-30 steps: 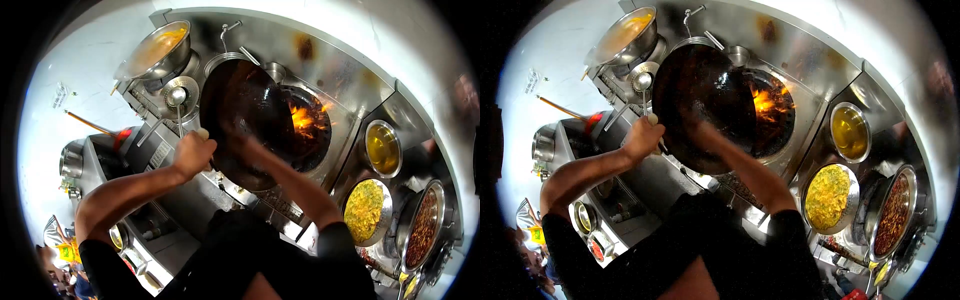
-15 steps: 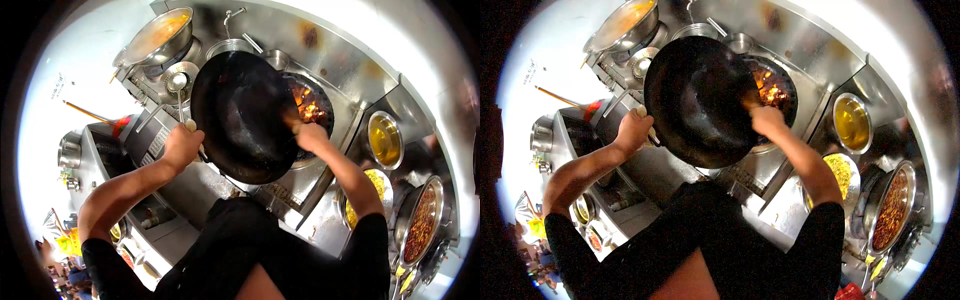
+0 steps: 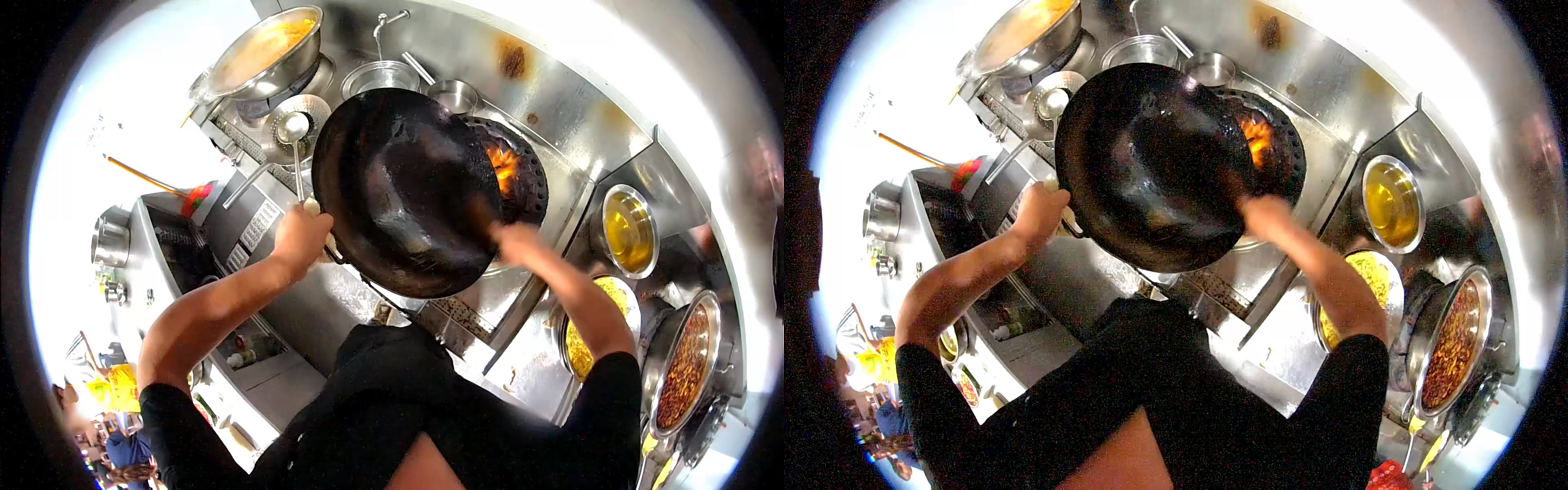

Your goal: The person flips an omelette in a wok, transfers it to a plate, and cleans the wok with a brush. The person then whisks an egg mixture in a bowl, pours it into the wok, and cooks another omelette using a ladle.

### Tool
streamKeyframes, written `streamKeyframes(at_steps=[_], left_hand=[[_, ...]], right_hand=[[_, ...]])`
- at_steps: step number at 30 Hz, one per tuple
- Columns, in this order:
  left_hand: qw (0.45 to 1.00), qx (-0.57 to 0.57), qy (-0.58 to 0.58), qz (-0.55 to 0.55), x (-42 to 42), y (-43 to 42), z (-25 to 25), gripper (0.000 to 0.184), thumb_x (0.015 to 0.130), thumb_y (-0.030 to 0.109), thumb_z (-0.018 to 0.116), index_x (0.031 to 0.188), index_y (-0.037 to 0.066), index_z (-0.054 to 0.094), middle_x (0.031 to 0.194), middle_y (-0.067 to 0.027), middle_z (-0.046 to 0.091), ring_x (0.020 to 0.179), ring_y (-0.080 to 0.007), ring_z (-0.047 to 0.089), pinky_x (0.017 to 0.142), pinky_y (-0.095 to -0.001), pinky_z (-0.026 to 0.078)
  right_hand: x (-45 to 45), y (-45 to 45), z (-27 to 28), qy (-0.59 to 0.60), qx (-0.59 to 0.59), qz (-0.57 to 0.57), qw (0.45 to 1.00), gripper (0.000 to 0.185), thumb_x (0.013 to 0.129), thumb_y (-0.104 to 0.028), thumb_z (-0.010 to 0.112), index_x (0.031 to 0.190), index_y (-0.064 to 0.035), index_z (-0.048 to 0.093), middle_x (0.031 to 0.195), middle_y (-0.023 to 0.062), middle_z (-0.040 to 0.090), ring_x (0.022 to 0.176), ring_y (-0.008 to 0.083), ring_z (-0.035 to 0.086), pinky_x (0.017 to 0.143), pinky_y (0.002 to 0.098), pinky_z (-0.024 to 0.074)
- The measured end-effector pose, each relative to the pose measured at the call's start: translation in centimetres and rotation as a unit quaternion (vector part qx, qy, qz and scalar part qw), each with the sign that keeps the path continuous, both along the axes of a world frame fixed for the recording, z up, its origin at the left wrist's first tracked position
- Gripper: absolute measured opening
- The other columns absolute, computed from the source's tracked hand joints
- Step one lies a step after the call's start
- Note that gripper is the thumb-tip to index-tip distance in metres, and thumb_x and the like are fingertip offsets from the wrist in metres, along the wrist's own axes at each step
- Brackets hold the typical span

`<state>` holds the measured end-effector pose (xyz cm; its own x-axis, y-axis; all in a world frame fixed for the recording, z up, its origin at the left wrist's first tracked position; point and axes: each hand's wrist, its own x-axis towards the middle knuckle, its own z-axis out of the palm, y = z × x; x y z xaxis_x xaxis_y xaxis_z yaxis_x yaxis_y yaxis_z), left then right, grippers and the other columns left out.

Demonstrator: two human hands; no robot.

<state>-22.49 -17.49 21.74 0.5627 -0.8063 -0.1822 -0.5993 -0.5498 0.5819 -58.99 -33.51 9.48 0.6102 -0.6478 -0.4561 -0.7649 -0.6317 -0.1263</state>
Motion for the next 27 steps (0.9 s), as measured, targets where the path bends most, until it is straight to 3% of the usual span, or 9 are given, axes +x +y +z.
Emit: streamKeyframes(at_steps=[4,6,8,10,12,15,17,22,27], left_hand=[[0.979,0.061,-0.122,-0.155,-0.5,-0.1,-1.3,0.032,0.08,0.022,0.054,0.083,-0.008,0.063,0.08,-0.0243,0.066,0.077,-0.0379,0.067,0.068,-0.0417,0.052],[0.907,0.091,-0.279,-0.301,-0.5,-1.0,-2.8,0.03,0.081,0.021,0.054,0.079,-0.008,0.063,0.077,-0.0245,0.065,0.078,-0.0364,0.067,0.068,-0.0415,0.052],[0.98,0.001,-0.08,-0.181,-0.4,-0.7,-8.1,0.03,0.081,0.021,0.054,0.075,-0.007,0.063,0.073,-0.0239,0.065,0.072,-0.0352,0.068,0.064,-0.0401,0.053],[0.991,-0.071,0.083,-0.083,-2.0,-1.9,-11.2,0.029,0.081,0.02,0.055,0.073,-0.006,0.063,0.071,-0.0234,0.064,0.068,-0.0342,0.068,0.061,-0.039,0.053],[0.957,-0.065,0.28,0.035,-5.8,-3.4,-11.8,0.025,0.079,0.019,0.057,0.074,-0.005,0.063,0.071,-0.0226,0.065,0.065,-0.0324,0.067,0.059,-0.0386,0.053],[0.982,-0.045,0.109,-0.147,-8.0,-6.4,-17.3,0.028,0.079,0.015,0.055,0.092,-0.01,0.057,0.069,-0.0184,0.064,0.057,-0.0269,0.062,0.052,-0.0378,0.052],[0.871,-0.1,0.474,0.078,-10.2,-6.2,-19.4,0.034,0.082,0.015,0.052,0.102,-0.012,0.048,0.066,-0.0154,0.059,0.054,-0.0229,0.059,0.052,-0.038,0.052],[0.682,0.241,0.69,0.018,-6.3,-11.0,-28.1,0.051,0.092,0.037,0.054,0.11,-0.01,0.05,0.087,-0.021,0.059,0.074,-0.0299,0.065,0.057,-0.0354,0.055],[0.738,0.215,0.639,0.019,-8.5,-10.1,-23.1,0.027,0.09,0.023,0.053,0.097,-0.003,0.052,0.092,-0.0173,0.055,0.075,-0.0286,0.062,0.055,-0.0415,0.051]], right_hand=[[7.8,4.5,9.5,-0.087,0.061,0.042,0.993,0.038,0.083,-0.017,0.051,0.119,-0.0105,0.059,0.102,0.0178,0.067,0.092,0.0329,0.067,0.078,0.045,0.0536],[7.0,0.2,0.4,-0.14,0.077,0.074,0.984,0.041,0.082,-0.02,0.055,0.121,-0.0094,0.058,0.108,0.0164,0.066,0.099,0.0319,0.064,0.084,0.0423,0.0512],[6.0,-3.2,-0.3,0.049,-0.054,-0.109,0.991,0.045,0.082,-0.024,0.058,0.122,-0.0024,0.056,0.109,0.0181,0.066,0.1,0.0332,0.064,0.086,0.0441,0.0504],[6.4,-7.5,1.0,-0.095,-0.148,-0.37,0.912,0.044,0.089,-0.034,0.053,0.122,-0.0052,0.057,0.104,0.0184,0.067,0.094,0.0361,0.065,0.08,0.047,0.0514],[6.3,-6.7,8.0,-0.192,-0.115,-0.301,0.927,0.045,0.091,-0.042,0.048,0.13,-0.0196,0.053,0.106,0.0178,0.065,0.097,0.0383,0.062,0.081,0.0459,0.0498],[6.0,-1.9,10.5,-0.346,-0.167,-0.405,0.83,0.058,0.088,-0.038,0.057,0.14,-0.019,0.041,0.108,0.0193,0.064,0.097,0.038,0.061,0.081,0.0427,0.0488],[4.5,3.2,9.2,-0.445,-0.18,-0.454,0.751,0.059,0.088,-0.028,0.061,0.142,-0.0187,0.039,0.103,0.0161,0.067,0.092,0.0305,0.064,0.08,0.0375,0.0492],[2.3,18.1,4.4,-0.467,-0.253,-0.486,0.694,0.057,0.091,-0.019,0.06,0.142,-0.0052,0.039,0.085,0.004,0.061,0.067,0.0085,0.055,0.061,0.0227,0.0452],[5.9,31.0,2.3,-0.37,-0.079,-0.711,0.592,0.055,0.091,-0.015,0.059,0.141,-0.0021,0.039,0.079,0.001,0.057,0.061,0.0066,0.05,0.053,0.0226,0.0428]])
